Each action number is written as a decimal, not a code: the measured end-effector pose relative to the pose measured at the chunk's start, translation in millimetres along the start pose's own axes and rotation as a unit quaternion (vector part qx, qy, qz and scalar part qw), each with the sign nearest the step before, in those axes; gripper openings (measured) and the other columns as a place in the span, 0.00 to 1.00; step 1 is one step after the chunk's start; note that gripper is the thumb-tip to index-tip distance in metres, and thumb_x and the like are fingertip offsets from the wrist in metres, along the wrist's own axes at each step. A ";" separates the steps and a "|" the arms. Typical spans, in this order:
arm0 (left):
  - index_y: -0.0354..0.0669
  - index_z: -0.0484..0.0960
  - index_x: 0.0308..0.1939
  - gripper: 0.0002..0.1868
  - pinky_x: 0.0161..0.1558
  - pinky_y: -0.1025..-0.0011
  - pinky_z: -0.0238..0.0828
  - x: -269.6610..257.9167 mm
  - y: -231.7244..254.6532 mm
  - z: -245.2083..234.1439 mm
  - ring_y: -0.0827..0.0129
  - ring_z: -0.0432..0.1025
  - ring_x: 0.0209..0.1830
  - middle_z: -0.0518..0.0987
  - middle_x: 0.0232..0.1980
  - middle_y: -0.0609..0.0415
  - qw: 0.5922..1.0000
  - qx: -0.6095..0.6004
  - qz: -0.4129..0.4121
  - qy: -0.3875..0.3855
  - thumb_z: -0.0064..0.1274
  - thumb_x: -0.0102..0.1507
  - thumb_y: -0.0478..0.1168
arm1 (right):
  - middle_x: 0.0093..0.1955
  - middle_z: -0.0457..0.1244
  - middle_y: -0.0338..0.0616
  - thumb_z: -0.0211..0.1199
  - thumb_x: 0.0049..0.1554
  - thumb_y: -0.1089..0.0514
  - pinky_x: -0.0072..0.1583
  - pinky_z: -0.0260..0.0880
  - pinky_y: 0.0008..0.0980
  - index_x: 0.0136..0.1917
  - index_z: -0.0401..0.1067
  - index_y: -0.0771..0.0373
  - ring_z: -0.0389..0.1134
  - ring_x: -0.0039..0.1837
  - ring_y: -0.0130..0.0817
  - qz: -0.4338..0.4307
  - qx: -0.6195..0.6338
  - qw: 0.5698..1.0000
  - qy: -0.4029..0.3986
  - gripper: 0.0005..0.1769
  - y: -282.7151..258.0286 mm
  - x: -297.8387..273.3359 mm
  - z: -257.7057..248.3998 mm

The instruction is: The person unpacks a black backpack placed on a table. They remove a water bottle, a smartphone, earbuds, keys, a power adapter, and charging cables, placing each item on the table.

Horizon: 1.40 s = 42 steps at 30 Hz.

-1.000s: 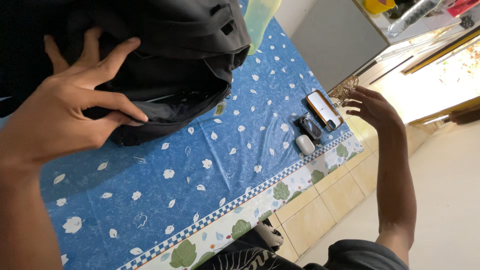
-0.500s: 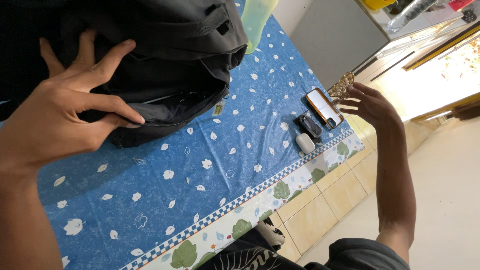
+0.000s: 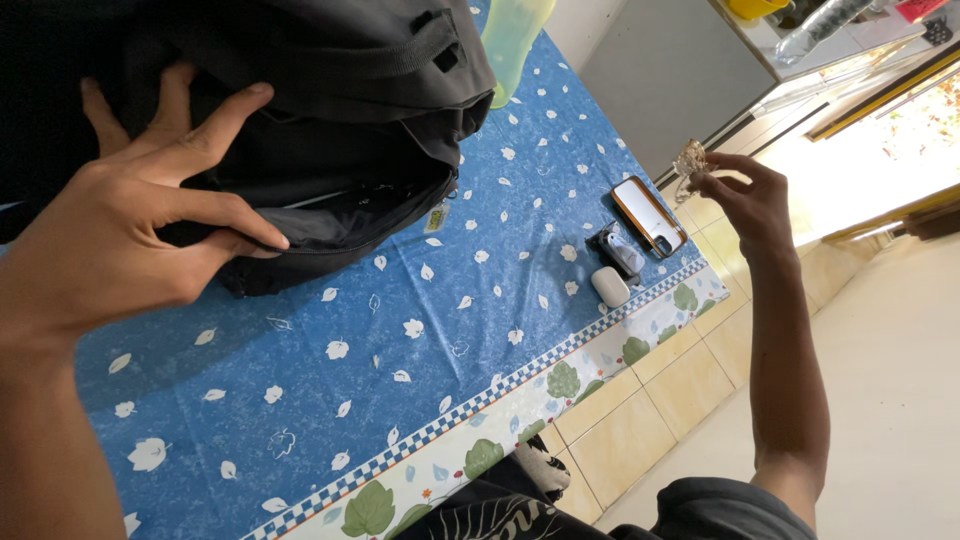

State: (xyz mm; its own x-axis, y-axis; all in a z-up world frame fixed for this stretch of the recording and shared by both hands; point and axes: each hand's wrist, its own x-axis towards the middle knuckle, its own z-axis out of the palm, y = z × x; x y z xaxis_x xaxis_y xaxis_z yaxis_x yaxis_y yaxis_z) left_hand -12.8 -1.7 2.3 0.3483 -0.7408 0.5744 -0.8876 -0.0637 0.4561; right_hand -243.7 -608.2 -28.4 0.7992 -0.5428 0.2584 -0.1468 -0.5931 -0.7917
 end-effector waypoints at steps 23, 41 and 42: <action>0.61 0.86 0.31 0.04 0.73 0.28 0.09 -0.1 -0.2 -0.3 0.39 0.38 0.86 0.66 0.77 0.46 1.000 0.006 0.006 0.000 0.62 0.53 0.42 | 0.55 0.67 0.49 0.72 0.64 0.62 0.50 0.80 0.29 0.60 0.73 0.71 0.73 0.49 0.35 -0.114 -0.090 0.987 0.070 0.15 -25.8 -8.6 6.7; 0.61 0.86 0.30 0.02 0.74 0.30 0.11 -4.2 -7.4 0.1 0.45 0.42 0.86 0.67 0.77 0.48 1.000 0.011 0.004 -0.011 0.62 0.54 0.44 | 0.57 0.60 0.52 0.59 0.69 0.61 0.50 0.79 0.41 0.59 0.62 0.70 0.73 0.53 0.40 -0.061 0.075 0.995 0.009 0.12 -19.7 -0.8 17.9; 0.61 0.86 0.30 0.02 0.74 0.30 0.11 -4.8 -8.1 0.3 0.46 0.43 0.86 0.67 0.77 0.48 1.000 0.010 0.003 -0.012 0.62 0.54 0.44 | 0.57 0.60 0.52 0.60 0.68 0.61 0.50 0.79 0.41 0.60 0.62 0.71 0.73 0.54 0.41 -0.056 0.050 0.997 0.004 0.13 -15.4 0.5 18.2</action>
State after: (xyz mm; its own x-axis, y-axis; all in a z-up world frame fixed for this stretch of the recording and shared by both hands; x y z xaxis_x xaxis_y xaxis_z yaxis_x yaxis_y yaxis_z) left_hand -7.4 2.2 -4.4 0.3362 -0.7575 0.5596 -0.8951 -0.0723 0.4399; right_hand -230.5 -588.5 -26.1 0.8023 -0.4813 0.3531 0.0032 -0.5881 -0.8088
